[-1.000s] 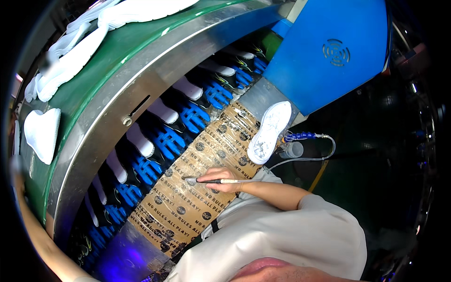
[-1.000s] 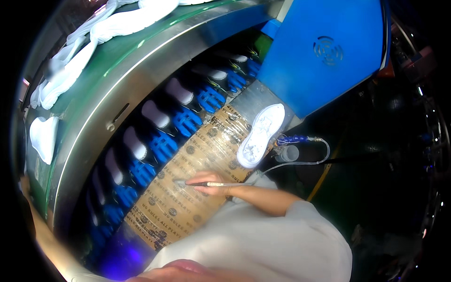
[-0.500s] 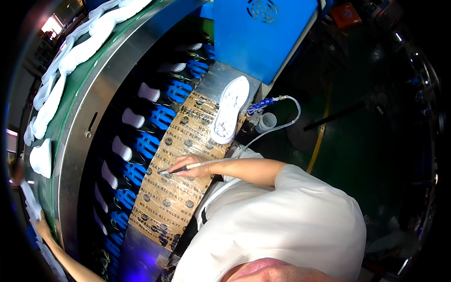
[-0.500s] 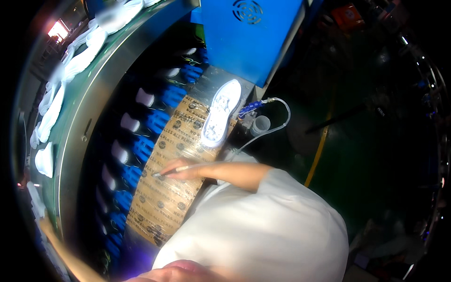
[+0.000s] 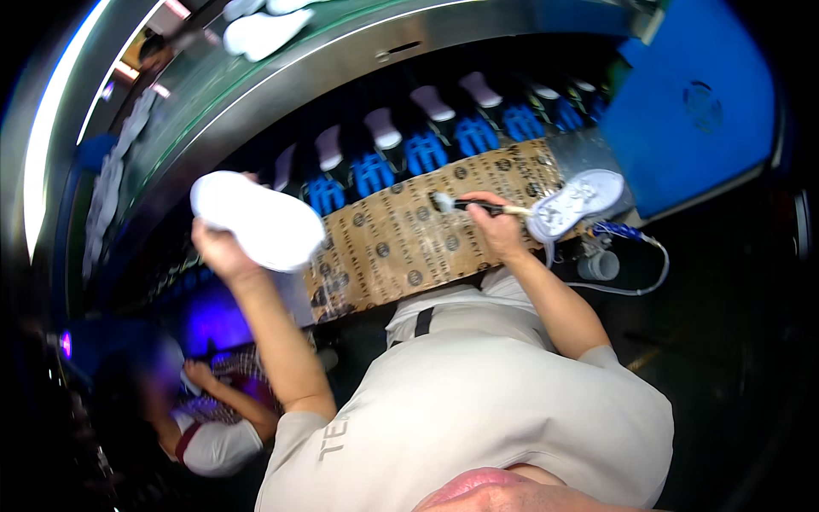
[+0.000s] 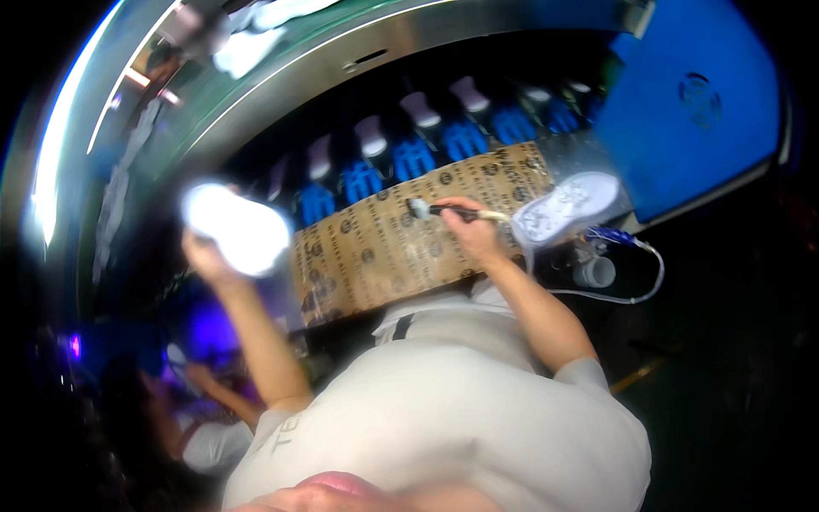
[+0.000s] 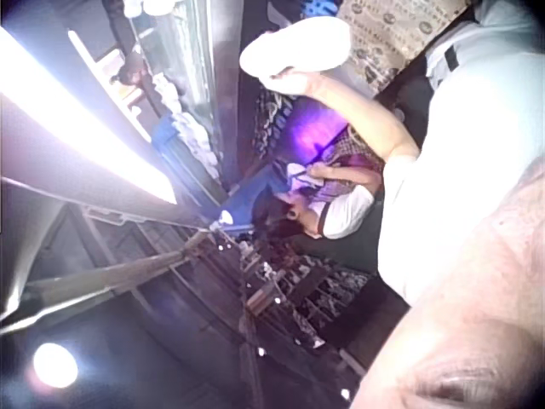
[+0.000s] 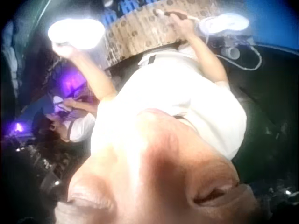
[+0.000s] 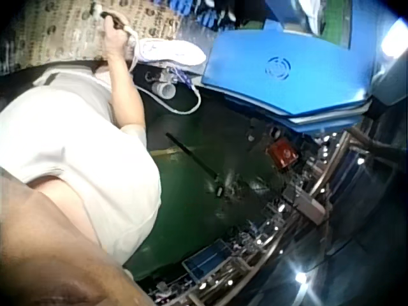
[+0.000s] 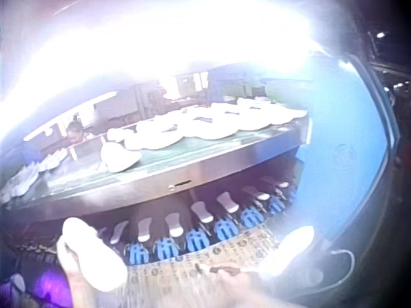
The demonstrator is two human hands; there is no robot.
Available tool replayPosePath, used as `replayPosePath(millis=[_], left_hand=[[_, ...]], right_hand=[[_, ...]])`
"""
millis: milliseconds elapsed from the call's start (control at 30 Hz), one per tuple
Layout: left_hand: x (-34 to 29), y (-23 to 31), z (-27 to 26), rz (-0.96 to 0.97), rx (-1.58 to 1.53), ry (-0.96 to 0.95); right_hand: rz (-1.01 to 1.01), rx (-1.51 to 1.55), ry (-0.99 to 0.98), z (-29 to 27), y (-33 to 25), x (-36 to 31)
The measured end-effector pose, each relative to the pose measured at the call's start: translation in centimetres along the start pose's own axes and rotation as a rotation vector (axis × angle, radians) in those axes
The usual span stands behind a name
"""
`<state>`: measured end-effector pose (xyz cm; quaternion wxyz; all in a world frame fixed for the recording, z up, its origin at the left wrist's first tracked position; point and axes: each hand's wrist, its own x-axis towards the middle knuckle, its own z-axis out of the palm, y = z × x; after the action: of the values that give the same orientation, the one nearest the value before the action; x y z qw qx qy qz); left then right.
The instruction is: The person repeatedly picks up white slipper soles from a conveyor belt, applies glue to the sole surface with a handheld applicator, and returns them to the belt. The process is continuous and repetitive throughout the clip.
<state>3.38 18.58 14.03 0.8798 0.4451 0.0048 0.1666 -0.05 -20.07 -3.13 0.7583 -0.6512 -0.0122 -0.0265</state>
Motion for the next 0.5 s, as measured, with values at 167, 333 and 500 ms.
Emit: replayPosePath(millis=[167,333,500], left_hand=[[-11.9,-13.2,1.0,-0.623,-0.274,-0.024],[-15.9,-16.1,0.3,-0.912,-0.352,-0.041],[-14.9,-16.9,1.9,-0.804,-0.293,-0.133]], right_hand=[[0.098,0.25,-0.024,0.2,-2.3,-1.1],[0.142,0.18,-0.223,3.0,-6.2,-2.0],[0.165,-0.058,-0.291,6.8,-8.9,-0.8]])
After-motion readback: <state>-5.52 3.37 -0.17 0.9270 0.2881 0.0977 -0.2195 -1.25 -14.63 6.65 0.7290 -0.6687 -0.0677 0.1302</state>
